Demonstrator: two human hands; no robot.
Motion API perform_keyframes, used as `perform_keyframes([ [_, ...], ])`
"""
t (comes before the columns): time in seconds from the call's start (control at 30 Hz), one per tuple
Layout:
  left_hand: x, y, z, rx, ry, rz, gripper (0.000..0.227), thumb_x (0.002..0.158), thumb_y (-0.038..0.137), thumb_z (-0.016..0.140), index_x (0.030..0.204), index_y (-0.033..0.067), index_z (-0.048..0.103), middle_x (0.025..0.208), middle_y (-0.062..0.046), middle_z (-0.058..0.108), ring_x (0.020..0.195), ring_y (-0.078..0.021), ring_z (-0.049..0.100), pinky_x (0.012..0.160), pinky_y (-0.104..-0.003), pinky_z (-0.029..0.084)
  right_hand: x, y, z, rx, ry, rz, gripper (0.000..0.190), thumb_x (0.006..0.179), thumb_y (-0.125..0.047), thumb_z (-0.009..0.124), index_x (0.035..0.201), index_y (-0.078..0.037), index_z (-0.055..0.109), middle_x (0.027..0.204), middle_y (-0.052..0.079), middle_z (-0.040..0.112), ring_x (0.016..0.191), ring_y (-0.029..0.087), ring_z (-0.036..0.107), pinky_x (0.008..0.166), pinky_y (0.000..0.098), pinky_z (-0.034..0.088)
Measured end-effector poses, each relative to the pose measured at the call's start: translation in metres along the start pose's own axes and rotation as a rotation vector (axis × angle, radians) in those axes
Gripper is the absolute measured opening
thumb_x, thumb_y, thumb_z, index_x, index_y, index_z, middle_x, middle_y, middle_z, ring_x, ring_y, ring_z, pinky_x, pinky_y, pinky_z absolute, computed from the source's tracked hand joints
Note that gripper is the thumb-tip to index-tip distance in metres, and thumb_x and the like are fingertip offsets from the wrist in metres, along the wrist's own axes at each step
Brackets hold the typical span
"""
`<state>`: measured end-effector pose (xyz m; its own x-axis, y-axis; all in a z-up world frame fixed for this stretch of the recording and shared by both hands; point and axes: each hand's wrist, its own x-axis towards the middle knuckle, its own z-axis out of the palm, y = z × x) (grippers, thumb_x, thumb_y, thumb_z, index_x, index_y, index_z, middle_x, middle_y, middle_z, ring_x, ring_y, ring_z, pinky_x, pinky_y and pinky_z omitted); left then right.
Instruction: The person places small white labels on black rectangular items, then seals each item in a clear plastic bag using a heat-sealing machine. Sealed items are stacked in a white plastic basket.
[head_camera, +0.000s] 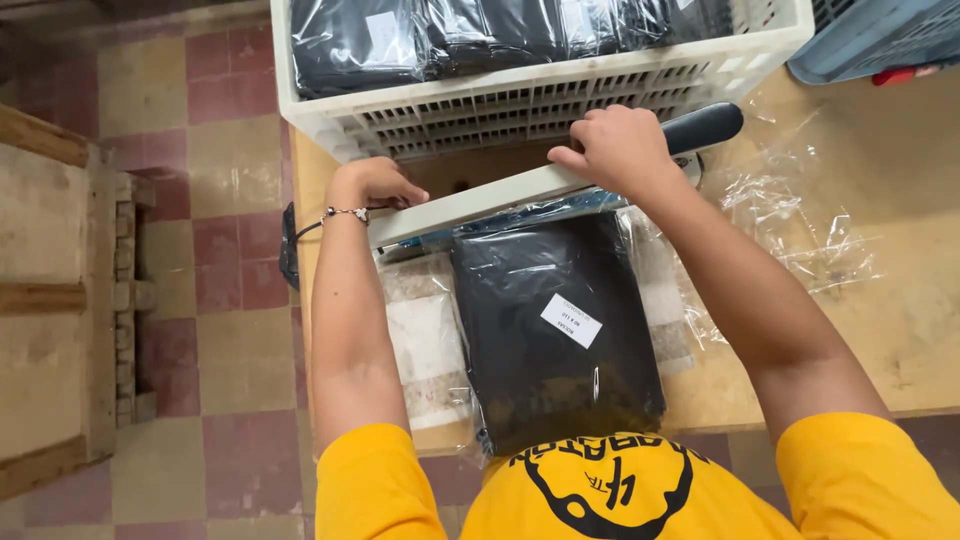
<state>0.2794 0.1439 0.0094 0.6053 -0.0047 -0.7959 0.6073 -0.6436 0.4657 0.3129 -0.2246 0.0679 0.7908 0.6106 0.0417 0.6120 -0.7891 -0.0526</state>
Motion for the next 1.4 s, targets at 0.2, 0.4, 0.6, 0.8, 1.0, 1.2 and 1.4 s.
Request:
perform_keyframes([
  [0.2, 0.033, -0.010, 0.003, 0.095, -0.022, 0.032, 0.042, 0.070, 0.032, 0.091, 0.103, 0.0089, 0.080, 0.077, -0.009, 0.071, 0.064, -0.0150, 0.063, 0.060, -0.024, 0.049, 0.011, 0.010, 0.008, -0.055, -0.067, -0.002, 0.048, 0.099, -0.063, 0.055, 0.081, -0.020, 0.069, 0.076, 0.001, 0.065, 0.080, 0.027, 0.071, 0.064, 0.0412, 0.054],
  [0.4, 0.063, -0.024, 0.001, 0.206, 0.012, 0.072, 0.037, 0.073, 0.042, 0.084, 0.104, 0.0212, 0.082, 0.084, -0.003, 0.075, 0.081, -0.0156, 0.070, 0.076, -0.028, 0.054, 0.013, 0.005, -0.004, -0.061, -0.040, 0.003, 0.046, 0.098, -0.063, 0.057, 0.081, -0.021, 0.068, 0.075, 0.000, 0.065, 0.078, 0.026, 0.071, 0.063, 0.0405, 0.053],
  [0.6, 0.035, -0.016, 0.005, 0.241, 0.034, 0.060, 0.036, 0.076, 0.039, 0.080, 0.106, 0.0180, 0.081, 0.092, -0.010, 0.077, 0.088, -0.0221, 0.072, 0.079, -0.033, 0.056, 0.011, 0.013, 0.012, -0.007, -0.117, 0.037, 0.054, 0.096, -0.071, 0.054, 0.085, -0.021, 0.070, 0.078, 0.001, 0.068, 0.084, 0.028, 0.072, 0.068, 0.0422, 0.054],
  [0.8, 0.050, -0.023, 0.012, 0.314, 0.042, 0.062, 0.046, 0.073, 0.043, 0.084, 0.111, 0.0176, 0.079, 0.105, -0.011, 0.078, 0.101, -0.0267, 0.073, 0.088, -0.038, 0.058, 0.008, 0.017, 0.029, 0.095, -0.182, 0.074, 0.053, 0.092, -0.071, 0.055, 0.090, -0.020, 0.071, 0.087, 0.004, 0.071, 0.091, 0.032, 0.071, 0.074, 0.0459, 0.055],
  [1.0, 0.047, -0.023, 0.017, 0.353, 0.056, 0.049, 0.047, 0.070, 0.044, 0.083, 0.110, 0.0183, 0.079, 0.107, -0.011, 0.078, 0.104, -0.0274, 0.073, 0.088, -0.038, 0.058, 0.009, 0.029, 0.061, 0.105, -0.171, 0.066, 0.059, 0.091, -0.081, 0.051, 0.094, -0.026, 0.071, 0.089, 0.002, 0.071, 0.095, 0.029, 0.072, 0.078, 0.0429, 0.056],
  [1.2, 0.041, -0.021, 0.021, 0.370, 0.071, 0.045, 0.051, 0.069, 0.043, 0.083, 0.114, 0.0179, 0.078, 0.112, -0.011, 0.077, 0.109, -0.0280, 0.072, 0.092, -0.039, 0.057, 0.002, 0.030, 0.071, 0.174, -0.175, 0.087, 0.054, 0.091, -0.077, 0.055, 0.095, -0.025, 0.073, 0.084, 0.007, 0.072, 0.091, 0.033, 0.072, 0.078, 0.0441, 0.055],
  [1.4, 0.019, -0.016, 0.025, 0.486, 0.174, 0.087, 0.047, 0.073, 0.047, 0.079, 0.105, 0.0130, 0.081, 0.107, -0.013, 0.078, 0.109, -0.0318, 0.072, 0.092, -0.045, 0.058, 0.004, 0.032, 0.070, 0.112, -0.213, 0.071, 0.051, 0.090, -0.076, 0.054, 0.104, -0.031, 0.073, 0.091, 0.005, 0.075, 0.098, 0.027, 0.073, 0.082, 0.0406, 0.057],
])
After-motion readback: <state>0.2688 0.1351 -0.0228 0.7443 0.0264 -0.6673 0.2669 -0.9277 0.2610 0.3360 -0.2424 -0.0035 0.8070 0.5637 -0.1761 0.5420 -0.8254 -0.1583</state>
